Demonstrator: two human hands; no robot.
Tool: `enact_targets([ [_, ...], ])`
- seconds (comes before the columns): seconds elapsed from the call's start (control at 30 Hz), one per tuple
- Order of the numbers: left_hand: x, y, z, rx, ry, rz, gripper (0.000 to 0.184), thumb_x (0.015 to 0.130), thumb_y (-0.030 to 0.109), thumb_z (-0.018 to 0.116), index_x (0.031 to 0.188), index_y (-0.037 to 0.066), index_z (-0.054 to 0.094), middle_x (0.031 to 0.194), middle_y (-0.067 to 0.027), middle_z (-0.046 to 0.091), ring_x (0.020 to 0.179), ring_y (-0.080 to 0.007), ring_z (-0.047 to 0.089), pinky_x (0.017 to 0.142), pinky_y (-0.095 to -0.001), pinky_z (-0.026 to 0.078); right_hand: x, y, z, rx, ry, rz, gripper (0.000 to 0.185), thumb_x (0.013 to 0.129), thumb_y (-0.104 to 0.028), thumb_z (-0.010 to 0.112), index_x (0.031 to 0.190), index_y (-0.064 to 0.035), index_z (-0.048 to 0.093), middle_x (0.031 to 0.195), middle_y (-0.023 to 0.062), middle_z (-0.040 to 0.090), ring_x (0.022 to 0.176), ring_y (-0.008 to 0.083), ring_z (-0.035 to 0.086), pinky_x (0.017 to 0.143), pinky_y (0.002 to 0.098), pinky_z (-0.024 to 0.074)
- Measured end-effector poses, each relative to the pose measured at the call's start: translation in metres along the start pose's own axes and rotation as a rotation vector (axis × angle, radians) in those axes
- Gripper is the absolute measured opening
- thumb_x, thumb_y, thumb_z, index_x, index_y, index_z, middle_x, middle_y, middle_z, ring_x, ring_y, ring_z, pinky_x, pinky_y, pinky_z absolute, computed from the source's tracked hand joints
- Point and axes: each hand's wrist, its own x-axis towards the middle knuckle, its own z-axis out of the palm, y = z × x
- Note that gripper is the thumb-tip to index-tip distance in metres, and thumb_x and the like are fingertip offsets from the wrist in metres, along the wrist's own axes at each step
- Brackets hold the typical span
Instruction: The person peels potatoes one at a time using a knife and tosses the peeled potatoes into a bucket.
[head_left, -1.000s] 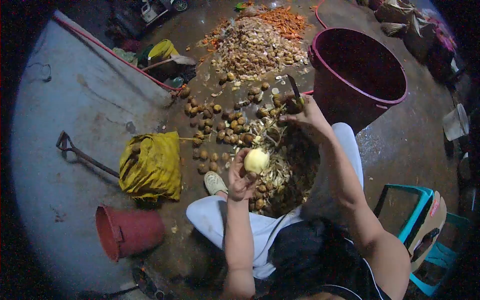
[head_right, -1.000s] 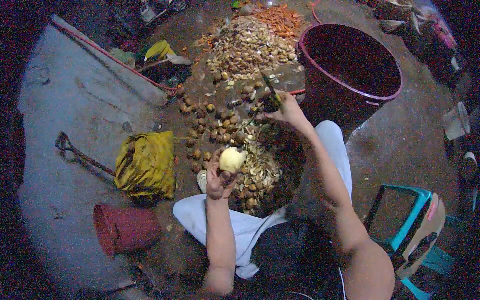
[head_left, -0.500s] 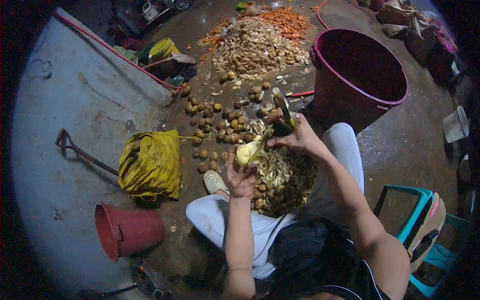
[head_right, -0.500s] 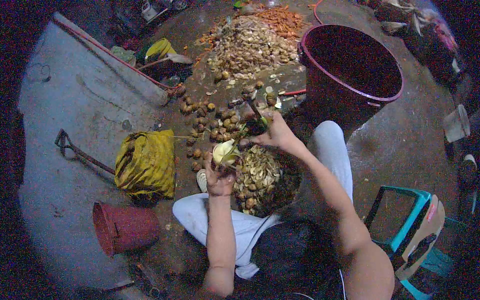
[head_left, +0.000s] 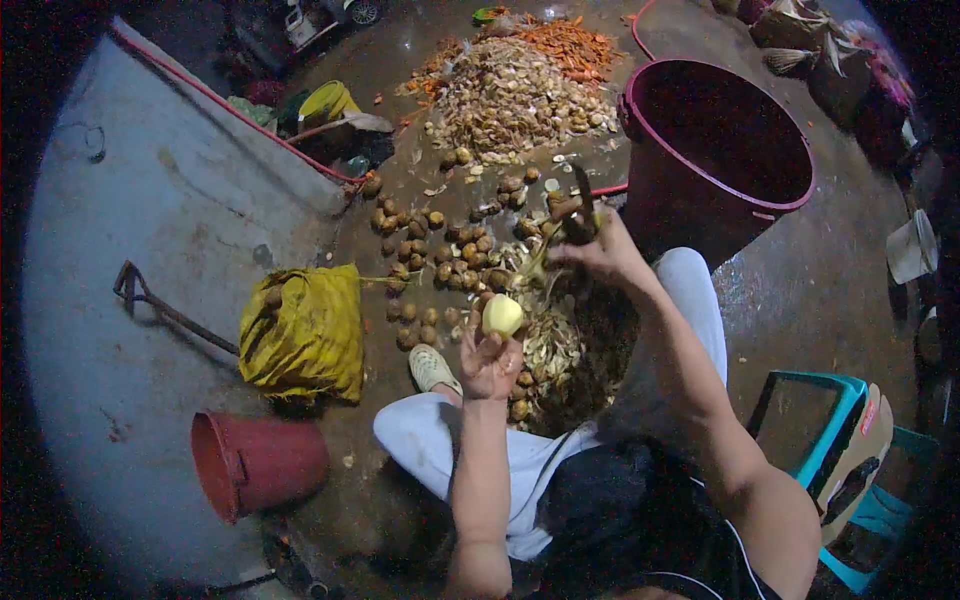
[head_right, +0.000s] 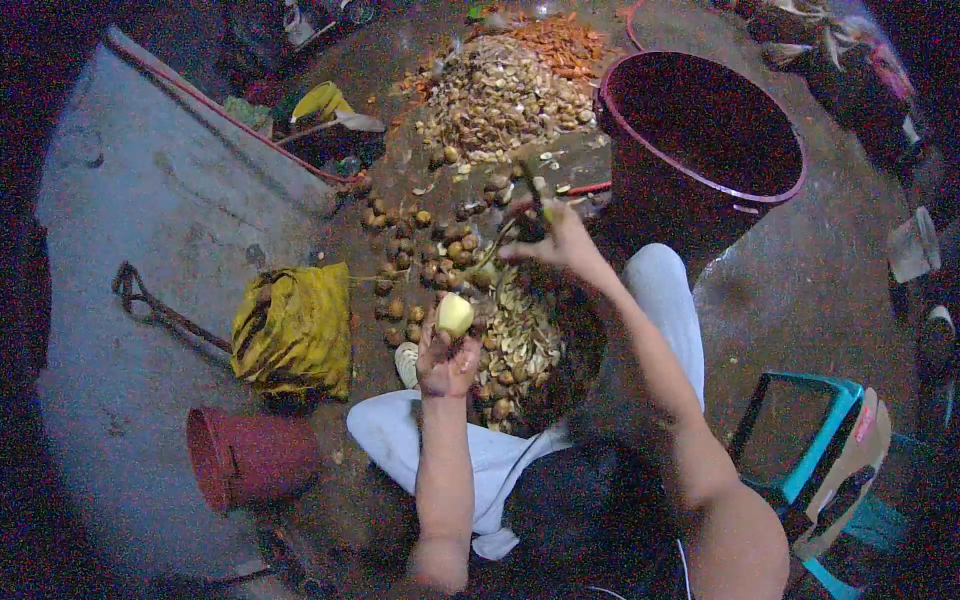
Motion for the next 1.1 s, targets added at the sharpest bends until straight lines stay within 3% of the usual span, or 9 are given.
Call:
enact_targets([
  [0.07,-0.001,-0.002,0.0,-0.04,0.011,-0.008,0.058,0.079,0.001,0.072,0.131,0.003,0.046,0.117,-0.0125,0.058,0.095,-0.0205,0.064,0.046,-0.0208,0.048,-0.017,-0.021,0.009,-0.153,-0.101,-0.274,0.048,0.064,-0.011,0.087,0.103,-0.0004,0.062,0.101,0.0065,0.066,0.098,0.0123,0.058,0.089,0.0312,0.0468],
  [0.2,-0.003,-0.002,0.002,0.006,0.001,-0.007,0.064,0.073,0.002,0.075,0.13,0.002,0.044,0.115,-0.014,0.059,0.09,-0.0182,0.063,0.044,-0.0197,0.044,-0.002,0.009,0.007,0.012,0.032,-0.052,0.046,0.065,-0.012,0.087,0.102,-0.0022,0.062,0.099,0.0062,0.065,0.095,0.0137,0.058,0.088,0.0319,0.047],
  [0.27,0.0,0.0,0.005,-0.023,-0.037,-0.002,0.067,0.068,0.005,0.076,0.128,0.001,0.046,0.121,-0.0158,0.056,0.11,-0.0292,0.058,0.092,-0.0382,0.052,0.001,0.012,0.002,-0.008,-0.017,0.012,0.047,0.064,-0.013,0.087,0.102,-0.001,0.061,0.1,0.0062,0.065,0.096,0.0138,0.058,0.088,0.0321,0.0473],
  [0.37,-0.001,0.001,-0.002,0.036,-0.019,-0.041,0.069,0.067,0.006,0.077,0.128,0.002,0.046,0.116,-0.0148,0.057,0.108,-0.031,0.058,0.084,-0.0364,0.055,-0.014,0.008,0.014,-0.193,-0.07,-0.354,0.05,0.064,-0.015,0.088,0.103,0.0003,0.061,0.1,0.0051,0.065,0.093,0.0144,0.059,0.085,0.0308,0.0481],
  [0.5,-0.002,0.0,0.001,0.043,-0.033,-0.007,0.068,0.068,0.004,0.076,0.129,0.004,0.046,0.117,-0.0155,0.057,0.106,-0.0316,0.06,0.072,-0.0301,0.057,0.003,0.006,-0.005,-0.003,0.002,0.128,0.049,0.064,-0.016,0.088,0.103,-0.001,0.062,0.101,0.0042,0.065,0.096,0.0143,0.058,0.088,0.0326,0.0466],
  [0.6,-0.003,0.005,0.004,0.084,-0.02,-0.048,0.068,0.069,0.003,0.075,0.13,0.005,0.044,0.114,-0.0162,0.058,0.093,-0.0277,0.064,0.056,-0.0239,0.055,-0.011,-0.017,0.003,-0.164,-0.093,-0.228,0.049,0.065,-0.017,0.088,0.103,-0.002,0.063,0.1,0.0037,0.065,0.096,0.0134,0.058,0.089,0.0324,0.0456],
  [0.73,-0.002,0.008,-0.003,0.151,-0.109,-0.106,0.066,0.072,0.003,0.072,0.131,0.005,0.043,0.112,-0.0174,0.059,0.085,-0.0252,0.066,0.043,-0.0202,0.049,-0.009,-0.01,0.008,-0.024,-0.134,-0.03,0.049,0.063,-0.018,0.089,0.1,-0.0008,0.062,0.095,0.0028,0.064,0.095,0.0118,0.056,0.089,0.0318,0.0449],
  [0.77,-0.003,0.006,0.006,0.088,-0.059,-0.095,0.062,0.07,-0.004,0.074,0.126,0.005,0.048,0.104,-0.0093,0.062,0.065,-0.011,0.058,0.041,-0.0175,0.042,-0.001,-0.001,0.003,-0.1,-0.114,-0.065,0.049,0.064,-0.019,0.089,0.1,-0.0009,0.061,0.094,0.0024,0.064,0.095,0.011,0.055,0.089,0.0317,0.0447],
  [1.1,-0.005,0.005,-0.004,0.045,-0.129,-0.094,0.068,0.07,0.004,0.08,0.129,0.01,0.045,0.112,-0.0102,0.061,0.089,-0.0193,0.063,0.046,-0.0226,0.05,0.005,0.02,-0.003,0.007,-0.06,-0.001,0.053,0.062,-0.016,0.09,0.102,-0.0021,0.06,0.094,0.002,0.063,0.091,0.0119,0.056,0.083,0.0301,0.0468],
])
